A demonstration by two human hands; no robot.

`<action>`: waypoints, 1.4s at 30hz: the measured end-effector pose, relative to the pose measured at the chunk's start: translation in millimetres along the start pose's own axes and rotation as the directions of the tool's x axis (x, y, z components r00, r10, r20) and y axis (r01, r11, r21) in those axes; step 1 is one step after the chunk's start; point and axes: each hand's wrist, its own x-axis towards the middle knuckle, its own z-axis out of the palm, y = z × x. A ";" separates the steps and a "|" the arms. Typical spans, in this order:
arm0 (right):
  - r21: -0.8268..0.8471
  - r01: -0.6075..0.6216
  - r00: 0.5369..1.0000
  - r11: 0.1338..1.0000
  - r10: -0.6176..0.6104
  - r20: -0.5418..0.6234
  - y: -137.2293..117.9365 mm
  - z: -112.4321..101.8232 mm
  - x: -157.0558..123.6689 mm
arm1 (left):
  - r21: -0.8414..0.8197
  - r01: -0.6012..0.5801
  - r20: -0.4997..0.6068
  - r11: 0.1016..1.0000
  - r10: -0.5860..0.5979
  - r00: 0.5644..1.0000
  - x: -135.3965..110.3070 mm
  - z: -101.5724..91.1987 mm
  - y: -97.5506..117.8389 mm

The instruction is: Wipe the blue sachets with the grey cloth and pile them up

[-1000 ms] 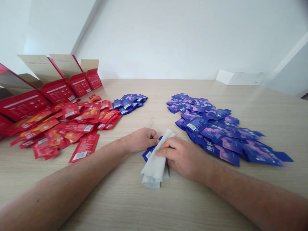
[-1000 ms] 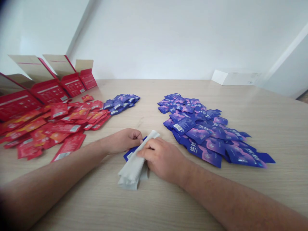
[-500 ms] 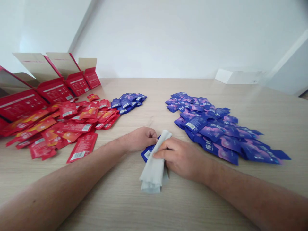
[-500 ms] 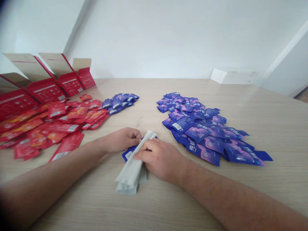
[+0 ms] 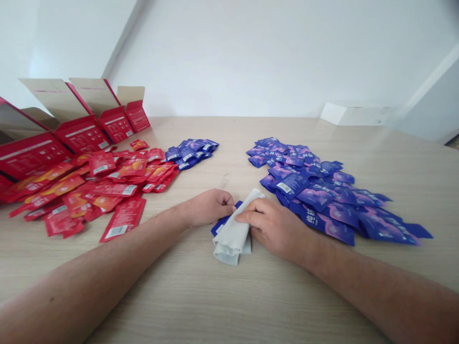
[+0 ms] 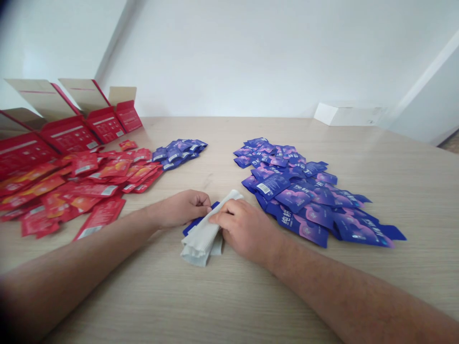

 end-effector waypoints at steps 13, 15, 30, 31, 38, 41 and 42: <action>-0.014 0.085 0.996 0.996 -0.084 0.041 -3.8 -1.1 0.6 | 0.005 -0.033 -0.011 0.999 0.033 0.999 1.6 1.0 -1.1; -0.012 0.120 0.992 0.993 -0.119 0.045 -4.1 -0.9 0.7 | 0.009 -0.040 -0.015 0.999 0.040 0.999 1.8 0.7 -0.6; -0.004 -0.022 1.000 1.000 0.022 0.005 -0.6 -1.0 0.9 | 0.000 0.001 0.000 1.000 -0.001 1.000 1.0 0.3 -2.1; -0.007 -0.014 1.000 1.000 0.014 0.008 -1.2 -0.9 0.9 | 0.001 -0.003 -0.001 1.000 0.003 1.000 1.0 0.4 -2.4; -0.010 0.035 0.999 0.999 -0.035 0.037 -3.4 -1.8 1.0 | -0.021 -0.015 -0.005 1.000 0.015 1.000 0.3 0.6 -0.7; -0.005 -0.018 1.000 1.000 0.018 0.003 -3.3 -0.9 1.0 | -0.032 0.004 -0.008 0.999 -0.004 1.000 -0.7 1.0 0.5; -0.006 0.003 1.000 1.000 -0.003 0.010 -4.7 -0.5 1.0 | -0.034 -0.007 -0.009 0.999 0.007 1.000 -0.7 1.0 0.6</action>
